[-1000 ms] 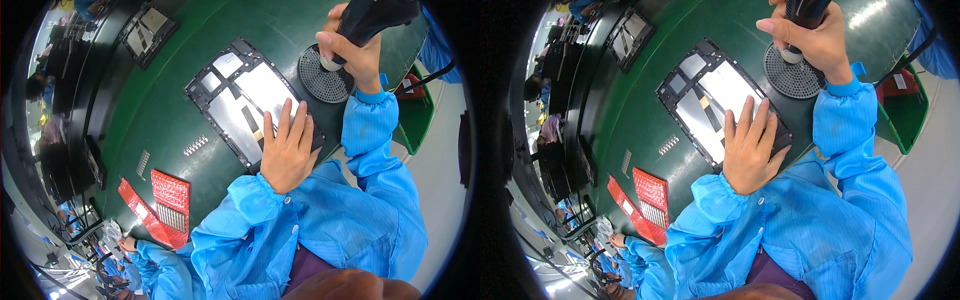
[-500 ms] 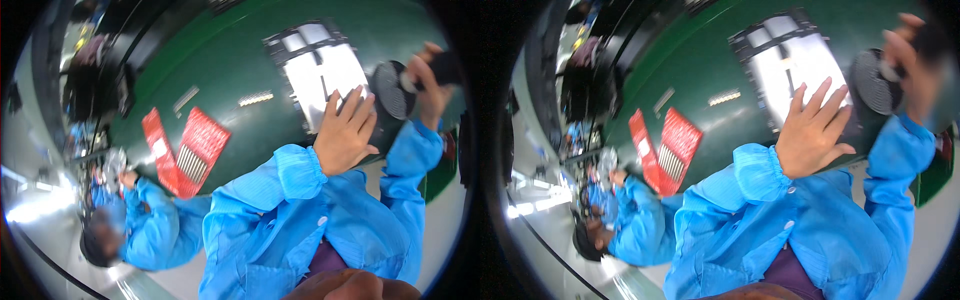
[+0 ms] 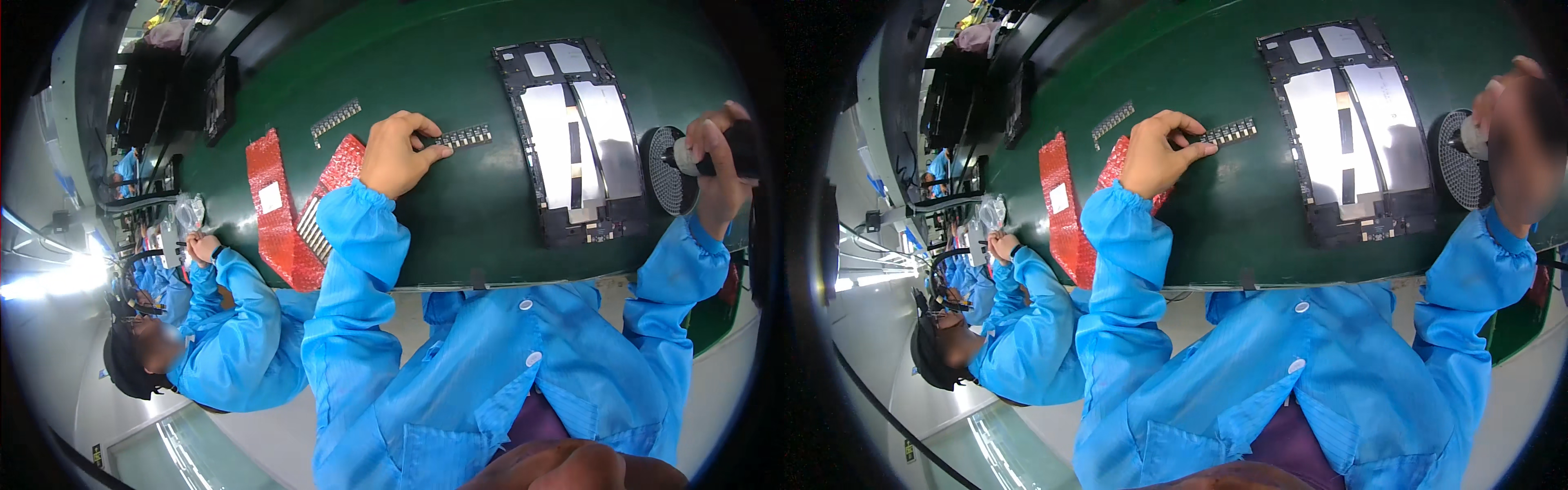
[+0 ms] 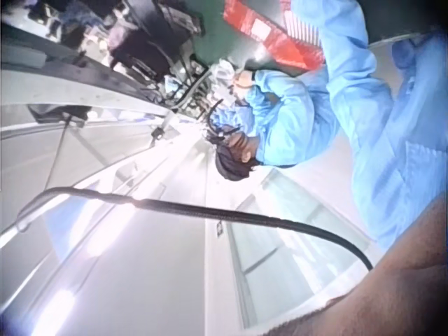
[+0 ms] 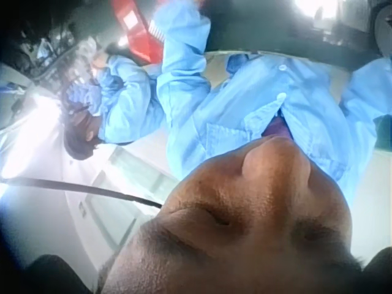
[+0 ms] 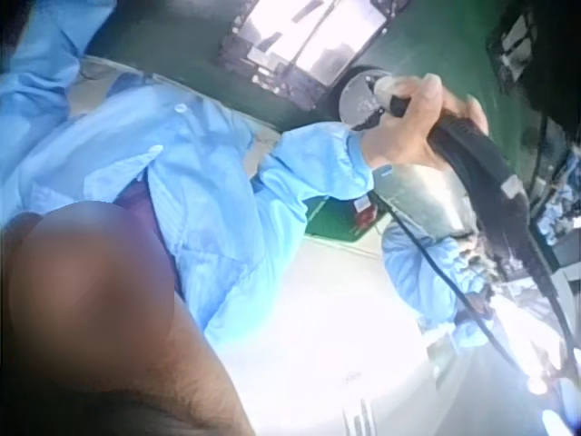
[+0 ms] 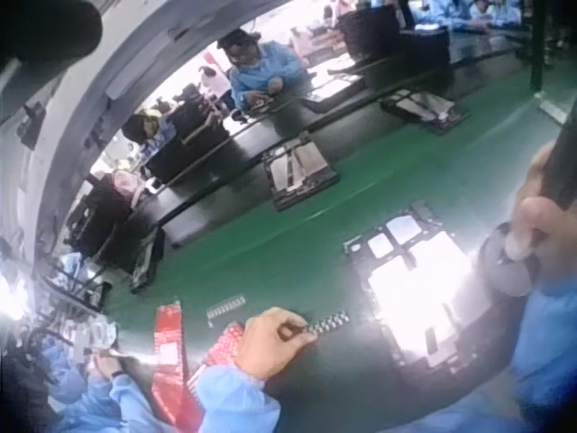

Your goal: Assembling electronic components into a device casing using an electric screwdriver.

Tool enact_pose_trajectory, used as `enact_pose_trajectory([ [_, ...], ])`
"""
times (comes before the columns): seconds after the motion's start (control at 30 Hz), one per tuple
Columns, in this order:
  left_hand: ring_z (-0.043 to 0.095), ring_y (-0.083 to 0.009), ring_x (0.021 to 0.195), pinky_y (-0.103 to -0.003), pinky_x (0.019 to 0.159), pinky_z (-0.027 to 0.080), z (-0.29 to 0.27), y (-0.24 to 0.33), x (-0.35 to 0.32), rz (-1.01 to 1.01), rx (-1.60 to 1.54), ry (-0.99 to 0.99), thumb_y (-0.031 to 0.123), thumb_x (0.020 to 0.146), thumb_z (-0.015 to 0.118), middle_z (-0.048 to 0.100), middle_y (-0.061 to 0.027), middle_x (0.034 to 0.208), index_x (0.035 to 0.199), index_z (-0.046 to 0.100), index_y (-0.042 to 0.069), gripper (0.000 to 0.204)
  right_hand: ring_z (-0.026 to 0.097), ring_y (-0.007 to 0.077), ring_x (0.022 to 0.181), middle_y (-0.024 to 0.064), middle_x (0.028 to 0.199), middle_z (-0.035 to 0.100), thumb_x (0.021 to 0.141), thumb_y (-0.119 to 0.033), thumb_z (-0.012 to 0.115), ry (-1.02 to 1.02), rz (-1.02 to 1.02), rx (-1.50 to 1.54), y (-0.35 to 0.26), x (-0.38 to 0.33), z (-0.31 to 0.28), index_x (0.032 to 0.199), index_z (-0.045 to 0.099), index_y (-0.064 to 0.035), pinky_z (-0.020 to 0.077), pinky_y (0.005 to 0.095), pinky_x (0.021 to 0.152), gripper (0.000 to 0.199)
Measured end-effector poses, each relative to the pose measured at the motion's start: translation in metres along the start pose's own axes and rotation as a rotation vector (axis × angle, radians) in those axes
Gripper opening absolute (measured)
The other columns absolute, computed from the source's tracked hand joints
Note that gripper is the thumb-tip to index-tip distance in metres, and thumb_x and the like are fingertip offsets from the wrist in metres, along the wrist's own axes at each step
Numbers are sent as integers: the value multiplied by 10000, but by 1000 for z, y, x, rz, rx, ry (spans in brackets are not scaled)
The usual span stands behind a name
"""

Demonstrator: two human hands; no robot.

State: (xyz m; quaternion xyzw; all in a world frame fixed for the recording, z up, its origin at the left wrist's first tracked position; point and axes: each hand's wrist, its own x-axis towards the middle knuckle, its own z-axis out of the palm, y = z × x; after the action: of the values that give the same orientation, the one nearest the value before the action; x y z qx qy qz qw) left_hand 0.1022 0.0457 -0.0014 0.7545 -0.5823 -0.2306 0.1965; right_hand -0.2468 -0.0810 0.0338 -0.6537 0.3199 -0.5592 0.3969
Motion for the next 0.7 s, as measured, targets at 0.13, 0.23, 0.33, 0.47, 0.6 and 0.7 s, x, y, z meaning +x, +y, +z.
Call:
enact_pose_trajectory([
  [0.13, 599, -93, 642, -212, 595, 491, 4, -12, 7, -6, -464, -93, 16, 690, 768, 643, -73, 721, 874, 651, -32, 224, 488, 178, 619, 69, 671, 482, 805, -24, 542, -20, -23, 2, -12, 0, 13, 1106, 458, 60, 400, 327, 646, 324],
  [0.23, 615, -118, 651, -232, 628, 514, -6, -11, 10, -87, -509, -167, 43, 649, 800, 665, -89, 728, 788, 661, -55, 220, 472, 174, 590, 68, 651, 470, 797, -26, 543, -99, -53, 43, -12, 3, 18, 1106, 452, 53, 387, 330, 620, 331],
  [0.33, 630, -147, 616, -250, 614, 511, -4, -9, 10, -77, -373, -198, 56, 660, 792, 669, -118, 716, 760, 665, -53, 195, 461, 166, 573, 63, 642, 455, 791, -41, 554, -120, -114, 26, -14, 7, 25, 1104, 451, 57, 379, 331, 596, 344],
  [0.47, 590, -118, 570, -268, 550, 471, 10, 3, -4, 54, 48, 55, 69, 682, 775, 640, -78, 656, 707, 668, -26, 146, 454, 161, 556, 62, 638, 451, 787, -53, 561, -167, -167, 26, -16, 9, 36, 1107, 452, 54, 380, 334, 575, 354],
  [0.6, 595, -112, 577, -276, 537, 476, 8, 3, -12, 270, 168, 188, 57, 686, 769, 646, -74, 672, 710, 665, -27, 135, 499, 158, 538, 70, 624, 501, 805, -80, 595, -246, -160, 216, -18, 6, 50, 1104, 511, 24, 418, 315, 537, 328],
  [0.7, 621, -109, 618, -249, 540, 492, 3, 17, -11, 127, -240, 148, 37, 713, 752, 667, -79, 725, 744, 662, -36, 120, 448, 158, 525, 68, 631, 457, 792, -68, 553, -289, -143, 227, -22, 9, 63, 1164, 439, 26, 393, 329, 534, 401],
])
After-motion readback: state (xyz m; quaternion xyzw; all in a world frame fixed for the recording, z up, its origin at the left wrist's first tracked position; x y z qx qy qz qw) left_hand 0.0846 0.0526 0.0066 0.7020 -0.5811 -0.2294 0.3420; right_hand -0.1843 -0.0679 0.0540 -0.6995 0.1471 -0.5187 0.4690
